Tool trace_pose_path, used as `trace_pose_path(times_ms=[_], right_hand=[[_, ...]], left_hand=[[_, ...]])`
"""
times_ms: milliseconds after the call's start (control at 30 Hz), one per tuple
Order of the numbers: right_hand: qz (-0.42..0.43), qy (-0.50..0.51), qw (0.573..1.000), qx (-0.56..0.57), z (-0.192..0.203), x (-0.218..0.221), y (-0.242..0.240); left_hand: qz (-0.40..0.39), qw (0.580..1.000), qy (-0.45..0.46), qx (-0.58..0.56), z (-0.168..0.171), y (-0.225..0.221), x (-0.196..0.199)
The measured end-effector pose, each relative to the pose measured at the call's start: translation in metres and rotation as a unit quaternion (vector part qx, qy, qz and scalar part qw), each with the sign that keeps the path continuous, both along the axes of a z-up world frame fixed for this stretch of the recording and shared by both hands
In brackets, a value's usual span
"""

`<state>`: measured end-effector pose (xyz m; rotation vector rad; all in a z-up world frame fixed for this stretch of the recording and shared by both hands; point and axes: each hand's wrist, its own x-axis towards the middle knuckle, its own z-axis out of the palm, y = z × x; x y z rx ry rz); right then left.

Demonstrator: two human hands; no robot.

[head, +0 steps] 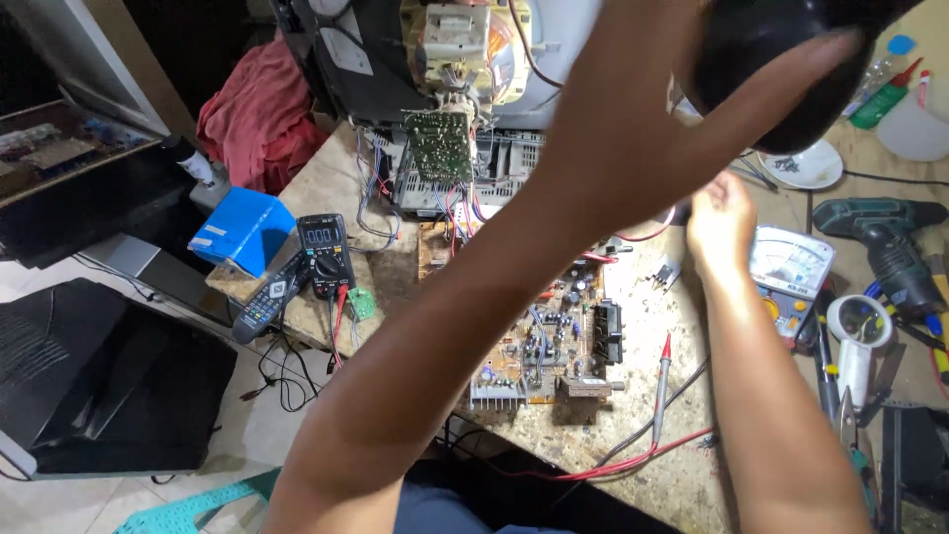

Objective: A person is diagnosing and repairing a television circuit board using a multimeter, a remote control, and other hand tools.

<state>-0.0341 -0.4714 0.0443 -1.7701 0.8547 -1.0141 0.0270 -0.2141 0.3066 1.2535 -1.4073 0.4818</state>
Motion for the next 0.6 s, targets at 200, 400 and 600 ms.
trace_pose_path(times_ms=[200,400,600], right_hand=[[0.019,-0.035,0.998,0.039,-0.009,-0.069,0.074],[-0.030,0.041,0.989,-0.142,-0.044,-0.101,0.064],[-0.036,0.072,0.982,-0.173,-0.050,-0.101,0.073]], left_hand=[[0.138,0.990,0.034,0.002,-0.129,0.136,0.036],[0.430,0.902,0.032,-0.026,-0.248,0.239,0.103],[0.423,0.902,0.076,0.047,-0.292,0.228,0.088]])
